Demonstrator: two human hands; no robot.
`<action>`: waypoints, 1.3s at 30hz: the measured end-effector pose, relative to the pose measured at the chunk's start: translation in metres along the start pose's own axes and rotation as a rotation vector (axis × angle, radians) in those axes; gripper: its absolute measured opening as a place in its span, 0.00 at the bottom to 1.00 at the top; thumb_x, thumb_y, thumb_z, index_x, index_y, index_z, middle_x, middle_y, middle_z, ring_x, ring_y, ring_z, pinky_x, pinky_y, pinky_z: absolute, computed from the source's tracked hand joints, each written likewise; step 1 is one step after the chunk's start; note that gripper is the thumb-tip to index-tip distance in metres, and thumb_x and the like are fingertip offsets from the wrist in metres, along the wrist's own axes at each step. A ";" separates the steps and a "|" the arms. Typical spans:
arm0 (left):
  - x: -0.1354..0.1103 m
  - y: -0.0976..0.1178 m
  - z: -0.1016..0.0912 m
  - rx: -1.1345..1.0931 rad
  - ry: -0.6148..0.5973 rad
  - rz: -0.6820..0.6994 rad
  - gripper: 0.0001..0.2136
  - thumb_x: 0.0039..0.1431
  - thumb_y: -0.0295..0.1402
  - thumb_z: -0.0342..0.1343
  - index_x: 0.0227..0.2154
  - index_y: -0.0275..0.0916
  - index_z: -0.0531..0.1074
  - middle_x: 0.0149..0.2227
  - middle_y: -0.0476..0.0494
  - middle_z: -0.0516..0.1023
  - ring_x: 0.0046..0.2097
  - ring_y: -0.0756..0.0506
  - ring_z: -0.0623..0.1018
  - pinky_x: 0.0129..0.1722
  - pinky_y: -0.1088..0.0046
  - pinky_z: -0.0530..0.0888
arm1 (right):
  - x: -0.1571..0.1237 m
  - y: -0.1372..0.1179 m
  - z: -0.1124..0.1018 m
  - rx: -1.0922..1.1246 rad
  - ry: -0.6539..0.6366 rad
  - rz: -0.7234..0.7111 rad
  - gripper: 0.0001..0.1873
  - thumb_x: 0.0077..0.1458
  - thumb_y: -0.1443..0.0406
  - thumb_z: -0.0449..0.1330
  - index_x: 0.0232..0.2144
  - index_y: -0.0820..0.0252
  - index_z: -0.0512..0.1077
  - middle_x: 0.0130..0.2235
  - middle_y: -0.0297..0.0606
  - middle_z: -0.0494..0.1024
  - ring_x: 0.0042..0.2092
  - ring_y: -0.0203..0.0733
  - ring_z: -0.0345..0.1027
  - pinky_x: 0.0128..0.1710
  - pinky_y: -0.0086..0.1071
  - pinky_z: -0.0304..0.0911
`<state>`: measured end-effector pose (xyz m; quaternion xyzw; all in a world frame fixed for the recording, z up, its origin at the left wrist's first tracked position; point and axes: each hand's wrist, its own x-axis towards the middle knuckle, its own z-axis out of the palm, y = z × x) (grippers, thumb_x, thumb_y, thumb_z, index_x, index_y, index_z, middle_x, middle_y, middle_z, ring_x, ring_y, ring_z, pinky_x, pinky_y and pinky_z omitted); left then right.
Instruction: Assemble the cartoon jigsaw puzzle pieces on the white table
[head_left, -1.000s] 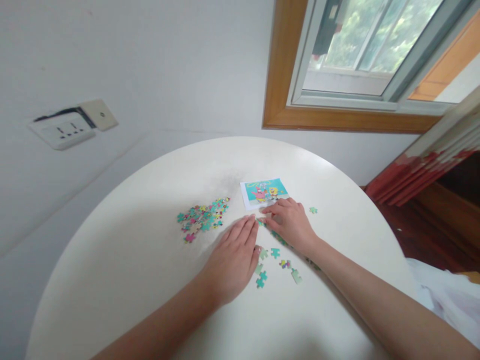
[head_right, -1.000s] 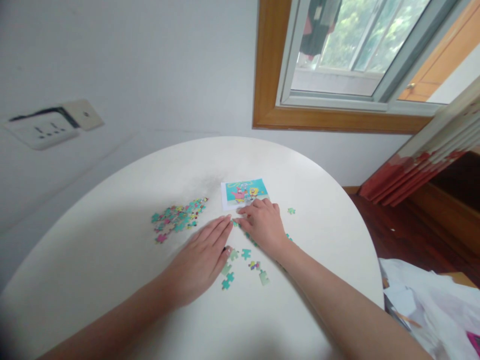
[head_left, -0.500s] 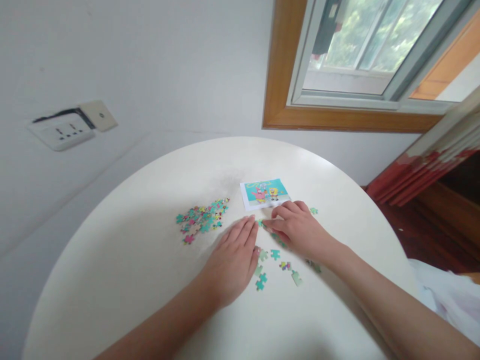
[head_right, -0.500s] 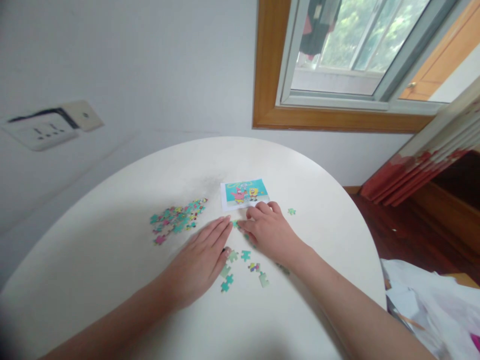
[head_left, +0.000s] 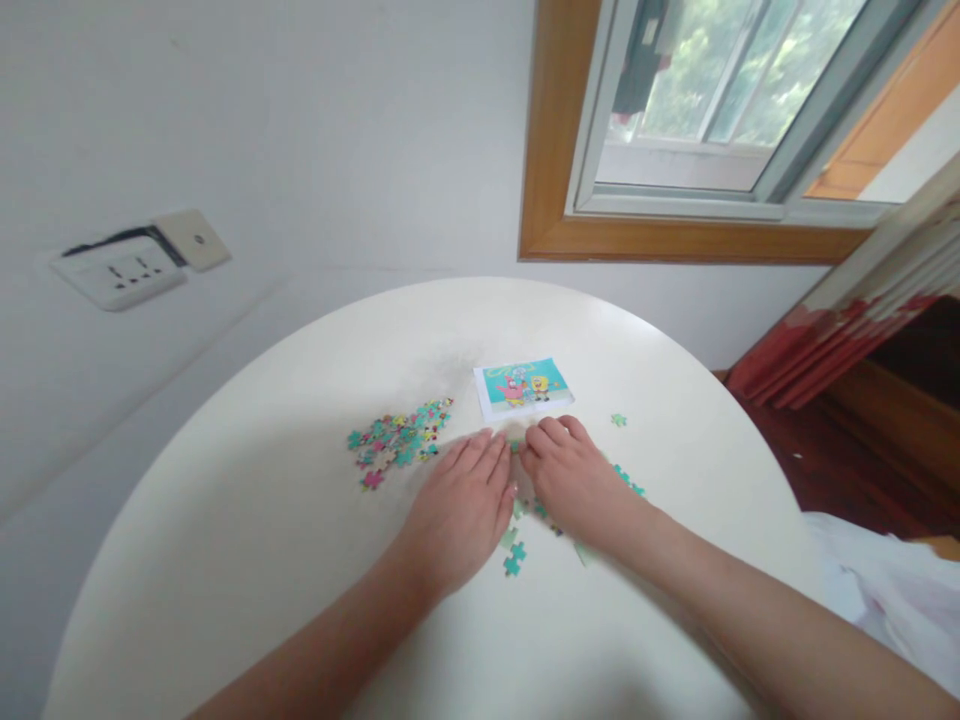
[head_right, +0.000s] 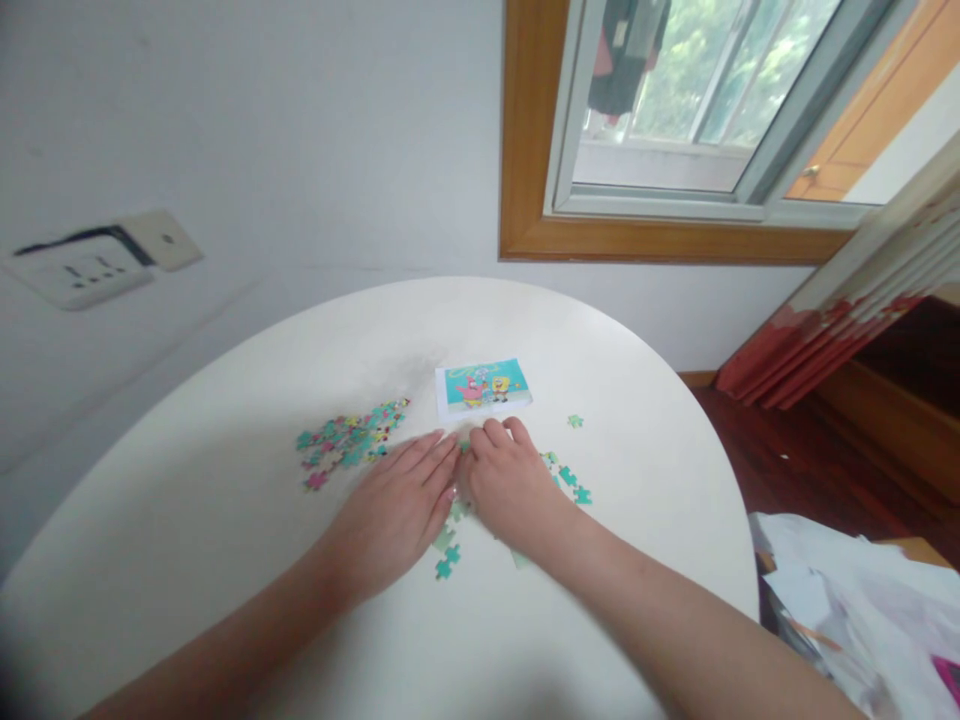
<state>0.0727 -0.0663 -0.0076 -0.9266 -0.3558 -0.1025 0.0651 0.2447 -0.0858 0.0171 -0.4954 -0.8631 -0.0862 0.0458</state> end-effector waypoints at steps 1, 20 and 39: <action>0.001 -0.001 -0.001 -0.011 0.010 0.004 0.20 0.65 0.32 0.42 0.53 0.27 0.70 0.57 0.33 0.70 0.60 0.37 0.67 0.61 0.55 0.63 | 0.000 0.004 0.000 0.045 -0.009 0.015 0.11 0.59 0.71 0.52 0.37 0.62 0.75 0.37 0.46 0.73 0.44 0.49 0.60 0.46 0.42 0.53; 0.011 -0.048 0.014 -0.482 0.165 0.018 0.17 0.66 0.30 0.41 0.46 0.40 0.75 0.48 0.44 0.77 0.49 0.43 0.72 0.54 0.58 0.65 | -0.021 0.086 -0.015 0.789 -0.107 0.172 0.13 0.50 0.72 0.58 0.37 0.58 0.78 0.36 0.37 0.77 0.37 0.38 0.70 0.38 0.31 0.64; 0.009 -0.045 0.011 -0.525 0.138 0.003 0.17 0.67 0.30 0.39 0.48 0.37 0.73 0.50 0.43 0.77 0.51 0.43 0.71 0.55 0.59 0.64 | -0.012 0.064 -0.004 0.586 -0.216 -0.013 0.06 0.50 0.63 0.66 0.34 0.53 0.79 0.35 0.36 0.76 0.42 0.42 0.67 0.45 0.35 0.58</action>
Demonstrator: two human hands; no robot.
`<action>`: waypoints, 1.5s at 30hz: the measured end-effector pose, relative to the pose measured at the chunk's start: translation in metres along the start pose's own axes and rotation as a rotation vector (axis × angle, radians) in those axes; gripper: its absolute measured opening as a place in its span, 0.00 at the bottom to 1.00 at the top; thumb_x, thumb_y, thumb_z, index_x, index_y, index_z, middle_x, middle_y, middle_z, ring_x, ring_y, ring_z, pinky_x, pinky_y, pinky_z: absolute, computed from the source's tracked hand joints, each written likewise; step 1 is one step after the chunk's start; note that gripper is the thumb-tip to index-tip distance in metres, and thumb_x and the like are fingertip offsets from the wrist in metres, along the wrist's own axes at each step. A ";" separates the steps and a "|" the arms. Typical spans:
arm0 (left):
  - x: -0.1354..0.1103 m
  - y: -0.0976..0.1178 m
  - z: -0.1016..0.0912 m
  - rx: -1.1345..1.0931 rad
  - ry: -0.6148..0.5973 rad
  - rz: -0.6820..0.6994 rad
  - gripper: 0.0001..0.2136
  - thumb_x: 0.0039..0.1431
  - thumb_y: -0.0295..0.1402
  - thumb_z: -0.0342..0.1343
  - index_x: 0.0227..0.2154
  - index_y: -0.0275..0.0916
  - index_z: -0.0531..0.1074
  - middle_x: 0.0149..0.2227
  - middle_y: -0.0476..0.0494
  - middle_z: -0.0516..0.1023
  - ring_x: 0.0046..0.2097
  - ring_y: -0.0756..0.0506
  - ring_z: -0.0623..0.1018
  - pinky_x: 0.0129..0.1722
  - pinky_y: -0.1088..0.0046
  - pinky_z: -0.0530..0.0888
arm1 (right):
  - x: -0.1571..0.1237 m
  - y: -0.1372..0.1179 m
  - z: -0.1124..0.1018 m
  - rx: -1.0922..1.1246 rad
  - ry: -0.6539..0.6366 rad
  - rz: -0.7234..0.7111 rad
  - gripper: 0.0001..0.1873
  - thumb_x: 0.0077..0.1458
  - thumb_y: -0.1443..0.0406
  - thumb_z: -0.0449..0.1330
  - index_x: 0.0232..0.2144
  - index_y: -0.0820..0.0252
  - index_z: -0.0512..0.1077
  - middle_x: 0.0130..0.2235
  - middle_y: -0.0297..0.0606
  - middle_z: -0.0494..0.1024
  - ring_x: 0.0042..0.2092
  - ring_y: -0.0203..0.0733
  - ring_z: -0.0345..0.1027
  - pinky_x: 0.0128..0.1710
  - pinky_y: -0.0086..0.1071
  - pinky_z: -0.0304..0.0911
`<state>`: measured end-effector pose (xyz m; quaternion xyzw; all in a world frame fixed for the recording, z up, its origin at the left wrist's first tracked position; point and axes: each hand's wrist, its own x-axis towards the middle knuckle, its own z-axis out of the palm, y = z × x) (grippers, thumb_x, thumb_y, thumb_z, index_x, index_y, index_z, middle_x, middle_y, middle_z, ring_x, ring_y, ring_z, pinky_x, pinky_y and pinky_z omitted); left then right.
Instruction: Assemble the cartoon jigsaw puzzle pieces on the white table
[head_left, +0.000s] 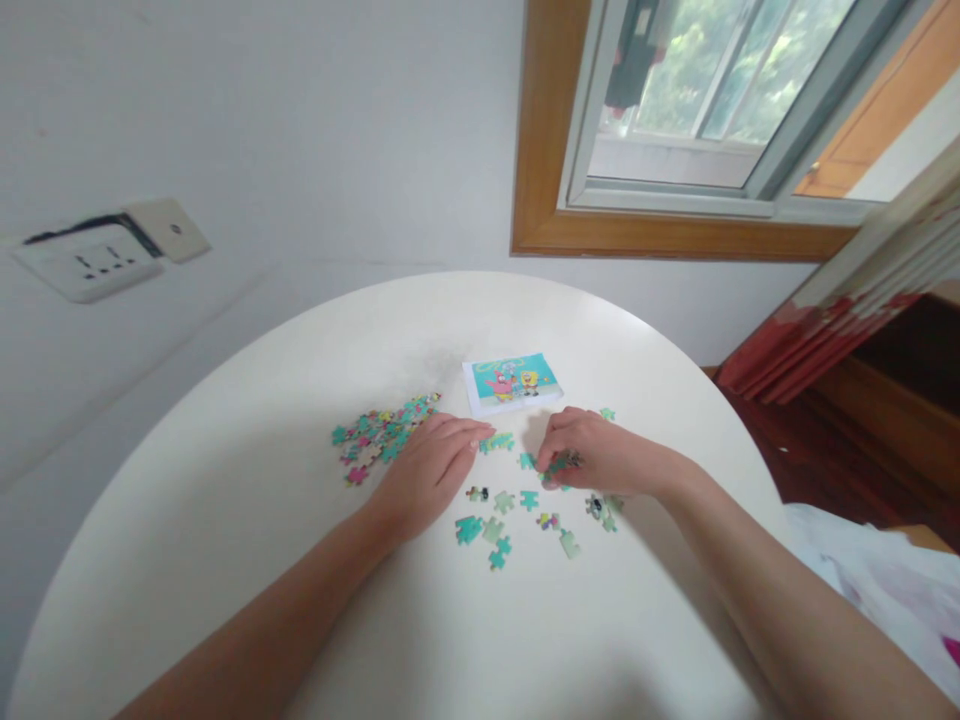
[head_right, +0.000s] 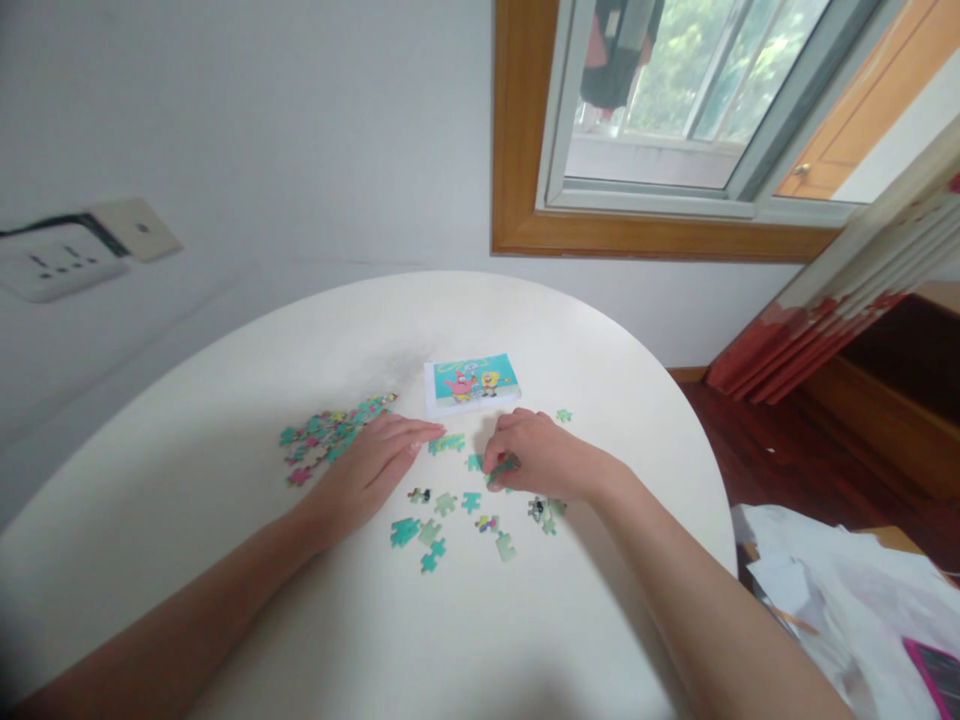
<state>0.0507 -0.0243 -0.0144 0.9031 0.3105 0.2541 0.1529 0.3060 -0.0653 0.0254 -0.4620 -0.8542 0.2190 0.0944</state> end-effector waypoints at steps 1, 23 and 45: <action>0.000 0.000 0.000 -0.005 0.002 0.003 0.17 0.67 0.30 0.39 0.48 0.37 0.73 0.50 0.43 0.77 0.51 0.43 0.71 0.54 0.60 0.64 | 0.000 0.001 0.001 0.007 0.004 0.001 0.06 0.50 0.63 0.66 0.34 0.54 0.79 0.35 0.36 0.76 0.42 0.42 0.67 0.45 0.35 0.58; 0.000 0.001 0.000 -0.014 0.008 0.007 0.17 0.67 0.30 0.40 0.47 0.39 0.74 0.49 0.43 0.77 0.50 0.43 0.71 0.54 0.59 0.65 | 0.009 -0.005 0.009 -0.042 0.114 0.017 0.08 0.54 0.67 0.61 0.38 0.60 0.76 0.38 0.42 0.73 0.43 0.43 0.67 0.45 0.35 0.61; 0.000 0.002 -0.001 -0.022 -0.001 0.019 0.17 0.67 0.30 0.40 0.48 0.40 0.74 0.50 0.43 0.76 0.51 0.43 0.71 0.54 0.59 0.65 | 0.024 0.005 0.026 0.388 0.372 0.309 0.10 0.55 0.67 0.56 0.35 0.60 0.77 0.30 0.34 0.77 0.30 0.34 0.64 0.32 0.27 0.60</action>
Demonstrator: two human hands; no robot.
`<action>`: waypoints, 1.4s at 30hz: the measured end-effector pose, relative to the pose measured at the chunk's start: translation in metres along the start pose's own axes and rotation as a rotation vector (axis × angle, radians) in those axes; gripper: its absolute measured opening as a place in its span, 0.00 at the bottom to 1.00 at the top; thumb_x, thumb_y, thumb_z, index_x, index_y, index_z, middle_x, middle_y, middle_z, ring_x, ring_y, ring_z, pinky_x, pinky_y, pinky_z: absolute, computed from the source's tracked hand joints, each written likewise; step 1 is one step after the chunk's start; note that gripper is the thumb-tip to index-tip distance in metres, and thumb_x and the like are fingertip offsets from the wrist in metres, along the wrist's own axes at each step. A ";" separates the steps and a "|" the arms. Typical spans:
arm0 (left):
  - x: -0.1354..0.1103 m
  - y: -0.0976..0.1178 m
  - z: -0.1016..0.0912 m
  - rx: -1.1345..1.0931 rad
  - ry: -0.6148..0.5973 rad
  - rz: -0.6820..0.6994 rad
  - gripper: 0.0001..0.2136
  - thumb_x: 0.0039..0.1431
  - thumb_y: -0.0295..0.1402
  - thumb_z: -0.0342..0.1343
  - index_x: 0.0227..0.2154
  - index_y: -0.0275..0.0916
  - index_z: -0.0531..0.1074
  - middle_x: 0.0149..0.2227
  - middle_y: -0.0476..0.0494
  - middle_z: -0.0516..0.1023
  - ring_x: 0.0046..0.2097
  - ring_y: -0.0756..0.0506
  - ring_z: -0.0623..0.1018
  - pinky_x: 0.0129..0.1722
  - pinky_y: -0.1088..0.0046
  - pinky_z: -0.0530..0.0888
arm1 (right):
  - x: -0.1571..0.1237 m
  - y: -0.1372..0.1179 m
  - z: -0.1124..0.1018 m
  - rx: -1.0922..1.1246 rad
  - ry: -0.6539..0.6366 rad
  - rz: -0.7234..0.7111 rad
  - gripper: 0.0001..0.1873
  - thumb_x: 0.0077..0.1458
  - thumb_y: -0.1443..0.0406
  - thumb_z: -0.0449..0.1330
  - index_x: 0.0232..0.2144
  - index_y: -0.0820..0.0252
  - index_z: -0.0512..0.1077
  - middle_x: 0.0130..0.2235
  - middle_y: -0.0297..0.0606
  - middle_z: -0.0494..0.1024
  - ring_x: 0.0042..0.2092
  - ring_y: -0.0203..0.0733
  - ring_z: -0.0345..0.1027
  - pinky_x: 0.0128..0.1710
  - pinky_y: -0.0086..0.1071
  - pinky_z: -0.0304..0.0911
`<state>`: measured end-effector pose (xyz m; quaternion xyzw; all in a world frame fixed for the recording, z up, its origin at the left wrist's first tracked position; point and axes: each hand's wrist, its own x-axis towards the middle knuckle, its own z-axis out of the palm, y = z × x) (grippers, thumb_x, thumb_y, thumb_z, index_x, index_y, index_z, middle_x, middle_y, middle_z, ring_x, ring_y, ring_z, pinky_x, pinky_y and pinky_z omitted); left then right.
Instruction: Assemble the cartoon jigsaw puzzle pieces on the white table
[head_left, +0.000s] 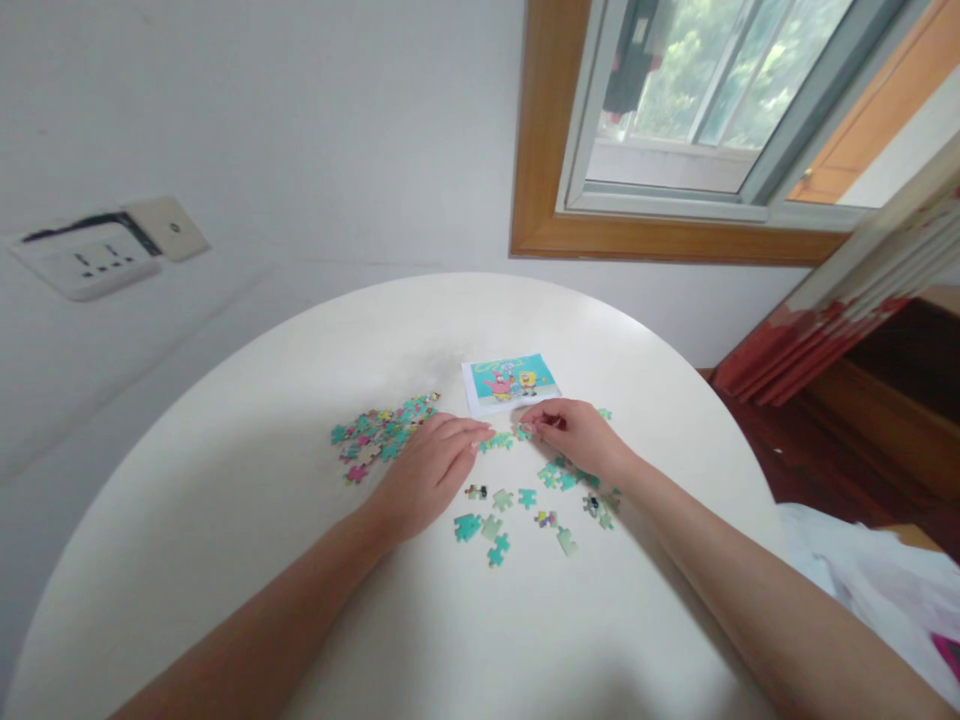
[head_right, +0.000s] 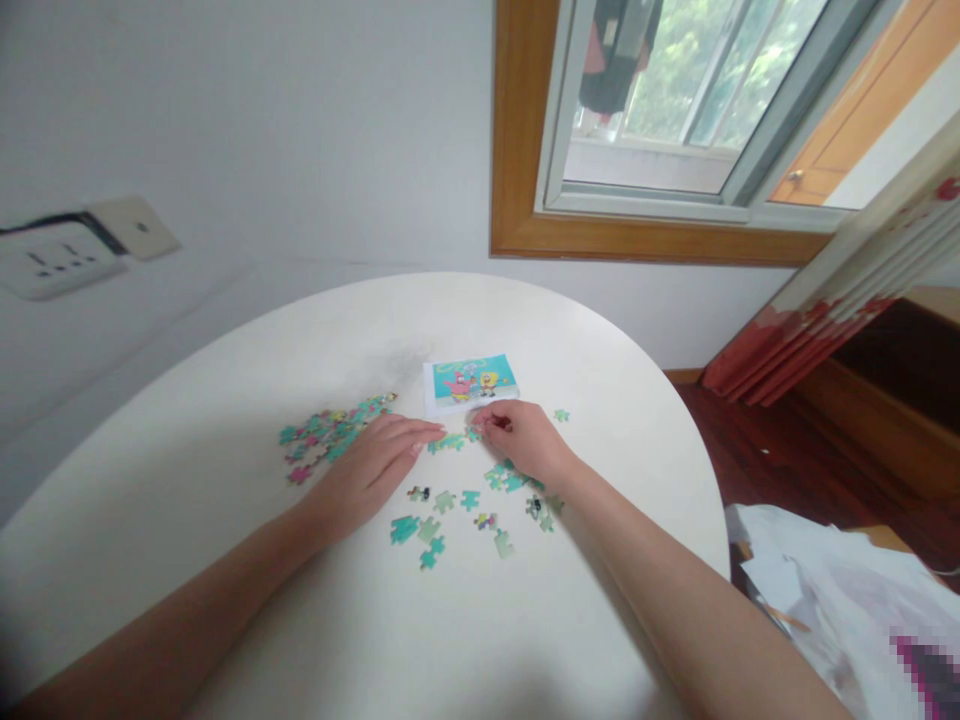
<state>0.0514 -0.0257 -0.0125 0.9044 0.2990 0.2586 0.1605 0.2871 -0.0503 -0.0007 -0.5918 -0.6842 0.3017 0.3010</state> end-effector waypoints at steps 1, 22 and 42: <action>0.000 0.000 0.000 0.000 0.000 0.001 0.17 0.67 0.30 0.40 0.48 0.40 0.73 0.49 0.43 0.76 0.51 0.43 0.71 0.54 0.59 0.65 | 0.000 0.000 0.001 -0.005 0.002 -0.006 0.11 0.55 0.66 0.55 0.35 0.60 0.78 0.31 0.34 0.77 0.30 0.34 0.64 0.32 0.28 0.60; 0.000 0.001 0.000 0.062 -0.065 0.007 0.17 0.66 0.31 0.43 0.49 0.45 0.74 0.52 0.44 0.74 0.52 0.41 0.68 0.55 0.57 0.63 | 0.001 -0.002 0.012 -0.126 0.058 -0.056 0.08 0.55 0.64 0.57 0.31 0.59 0.76 0.28 0.34 0.75 0.29 0.34 0.62 0.31 0.28 0.58; -0.001 0.001 -0.001 0.063 -0.075 0.013 0.16 0.66 0.31 0.43 0.49 0.45 0.74 0.52 0.45 0.73 0.52 0.41 0.68 0.55 0.58 0.63 | 0.002 0.006 -0.001 -0.188 -0.022 -0.139 0.14 0.53 0.68 0.57 0.42 0.59 0.77 0.36 0.39 0.74 0.34 0.36 0.67 0.39 0.30 0.63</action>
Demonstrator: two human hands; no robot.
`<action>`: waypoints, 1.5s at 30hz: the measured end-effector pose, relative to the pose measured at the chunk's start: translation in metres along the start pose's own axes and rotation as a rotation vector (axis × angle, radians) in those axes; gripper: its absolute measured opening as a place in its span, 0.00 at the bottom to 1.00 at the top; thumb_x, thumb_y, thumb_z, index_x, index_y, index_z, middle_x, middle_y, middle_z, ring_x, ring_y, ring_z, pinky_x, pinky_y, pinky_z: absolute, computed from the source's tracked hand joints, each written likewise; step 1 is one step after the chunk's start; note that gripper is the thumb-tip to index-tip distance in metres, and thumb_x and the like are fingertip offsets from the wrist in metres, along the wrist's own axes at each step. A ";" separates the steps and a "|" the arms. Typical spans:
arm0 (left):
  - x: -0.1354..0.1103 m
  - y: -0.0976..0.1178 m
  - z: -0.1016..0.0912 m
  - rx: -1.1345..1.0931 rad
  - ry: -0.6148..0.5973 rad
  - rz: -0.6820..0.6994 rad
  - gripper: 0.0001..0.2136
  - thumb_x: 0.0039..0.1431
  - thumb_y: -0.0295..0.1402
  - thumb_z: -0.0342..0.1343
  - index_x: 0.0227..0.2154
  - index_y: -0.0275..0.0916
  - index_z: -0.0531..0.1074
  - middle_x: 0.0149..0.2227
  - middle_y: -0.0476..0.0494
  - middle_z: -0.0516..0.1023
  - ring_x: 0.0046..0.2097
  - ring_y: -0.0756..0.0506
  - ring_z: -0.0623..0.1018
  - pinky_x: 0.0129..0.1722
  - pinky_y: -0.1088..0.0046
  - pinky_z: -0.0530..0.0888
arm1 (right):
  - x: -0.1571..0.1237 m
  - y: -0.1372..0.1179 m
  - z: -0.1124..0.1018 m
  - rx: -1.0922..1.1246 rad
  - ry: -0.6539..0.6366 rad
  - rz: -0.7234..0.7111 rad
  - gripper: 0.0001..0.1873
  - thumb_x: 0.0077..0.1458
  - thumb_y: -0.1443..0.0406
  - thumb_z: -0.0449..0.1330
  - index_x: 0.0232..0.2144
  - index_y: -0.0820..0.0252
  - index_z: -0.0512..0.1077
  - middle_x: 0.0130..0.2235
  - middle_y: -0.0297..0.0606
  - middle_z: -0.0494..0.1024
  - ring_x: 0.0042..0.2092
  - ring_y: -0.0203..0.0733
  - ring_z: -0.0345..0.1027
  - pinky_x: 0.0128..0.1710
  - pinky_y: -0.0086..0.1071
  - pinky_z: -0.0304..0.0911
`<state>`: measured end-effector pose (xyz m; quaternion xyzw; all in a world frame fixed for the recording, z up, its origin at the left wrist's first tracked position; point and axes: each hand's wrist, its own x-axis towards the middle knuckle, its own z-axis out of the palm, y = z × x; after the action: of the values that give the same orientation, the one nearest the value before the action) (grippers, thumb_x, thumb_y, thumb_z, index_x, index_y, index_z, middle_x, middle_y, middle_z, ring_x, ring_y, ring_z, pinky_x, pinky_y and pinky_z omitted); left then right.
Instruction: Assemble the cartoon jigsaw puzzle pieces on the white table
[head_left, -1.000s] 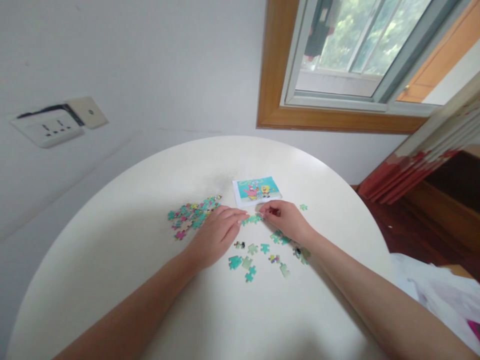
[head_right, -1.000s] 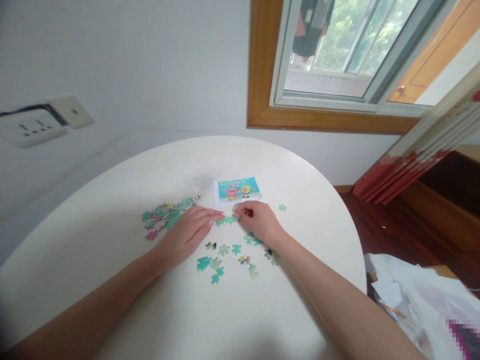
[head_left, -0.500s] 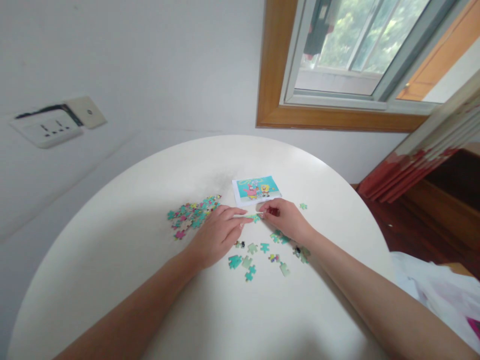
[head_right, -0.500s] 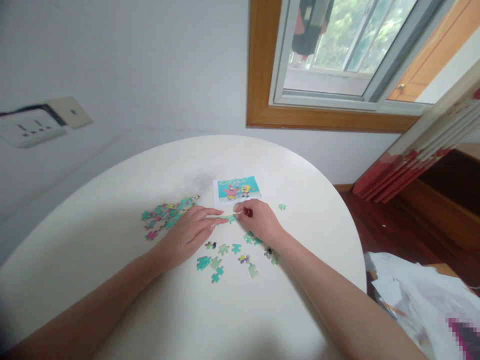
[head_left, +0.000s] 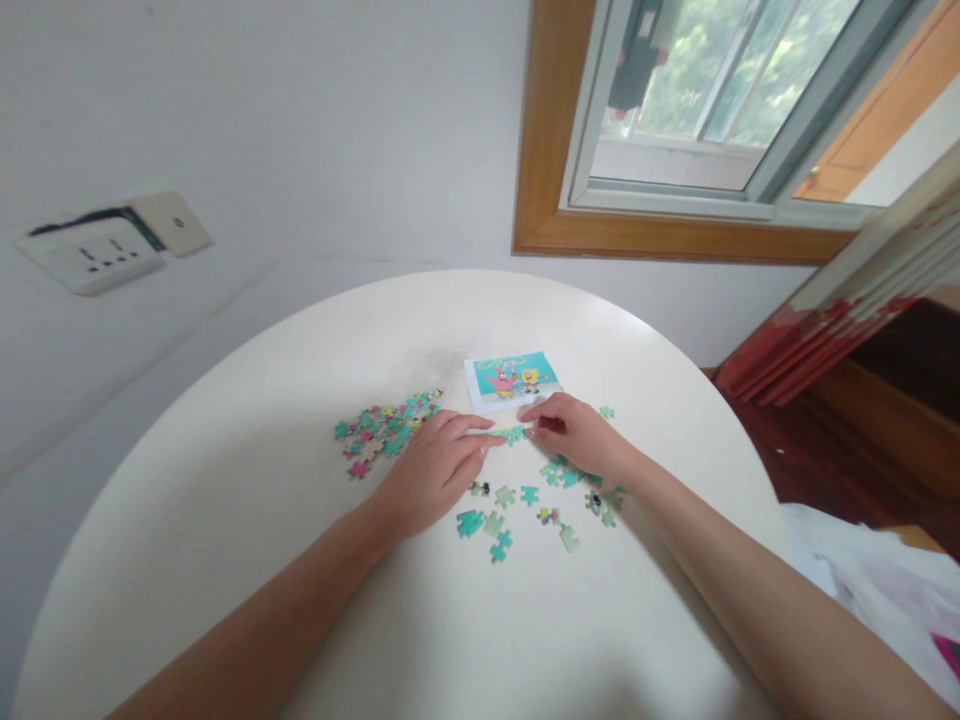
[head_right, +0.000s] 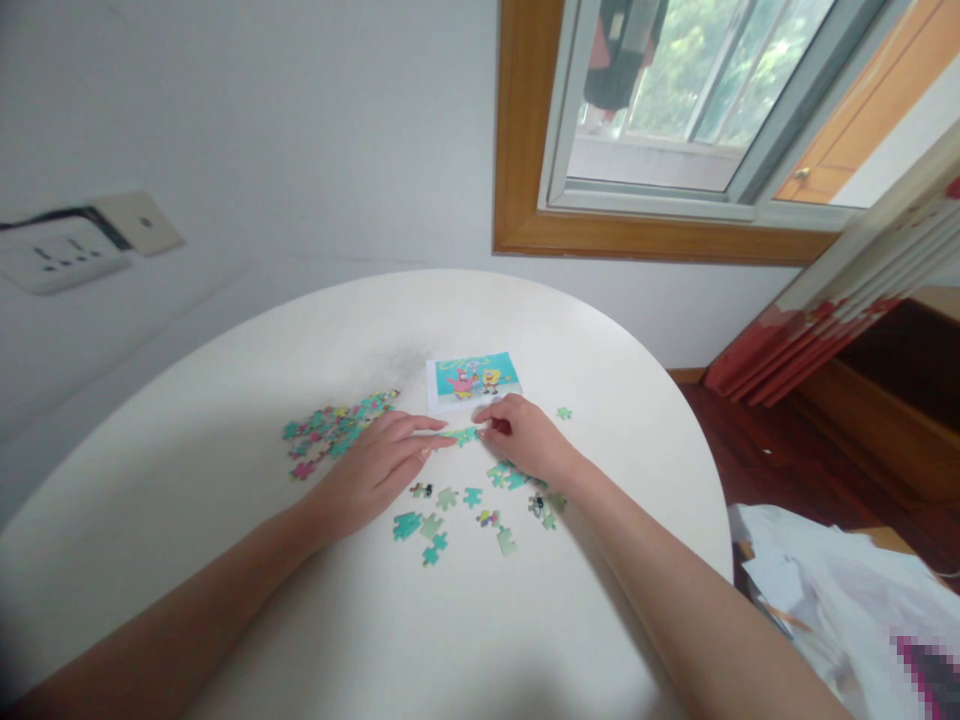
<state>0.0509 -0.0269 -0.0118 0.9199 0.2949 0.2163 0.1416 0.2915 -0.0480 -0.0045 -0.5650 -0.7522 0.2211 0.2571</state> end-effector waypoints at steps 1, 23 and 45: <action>0.000 0.000 0.000 -0.003 0.000 0.001 0.16 0.66 0.31 0.43 0.49 0.45 0.74 0.52 0.45 0.73 0.53 0.41 0.67 0.55 0.58 0.63 | 0.000 0.001 0.001 0.004 0.000 -0.005 0.14 0.53 0.68 0.57 0.42 0.59 0.77 0.36 0.38 0.74 0.34 0.36 0.67 0.39 0.30 0.63; 0.000 -0.002 0.005 0.000 0.059 0.000 0.18 0.63 0.27 0.45 0.55 0.42 0.69 0.51 0.42 0.73 0.52 0.42 0.68 0.55 0.60 0.64 | -0.004 0.002 -0.005 -0.119 -0.004 -0.183 0.15 0.57 0.68 0.58 0.47 0.60 0.74 0.37 0.40 0.71 0.36 0.37 0.67 0.41 0.33 0.64; 0.000 -0.005 0.006 0.069 0.020 0.049 0.18 0.63 0.26 0.46 0.50 0.47 0.74 0.52 0.44 0.73 0.52 0.41 0.68 0.53 0.59 0.64 | -0.001 0.020 -0.035 0.243 -0.130 0.180 0.04 0.48 0.66 0.60 0.29 0.61 0.73 0.26 0.31 0.73 0.29 0.34 0.64 0.31 0.28 0.57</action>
<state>0.0509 -0.0239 -0.0188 0.9289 0.2809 0.2188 0.1015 0.3287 -0.0418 0.0097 -0.5795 -0.6813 0.3684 0.2535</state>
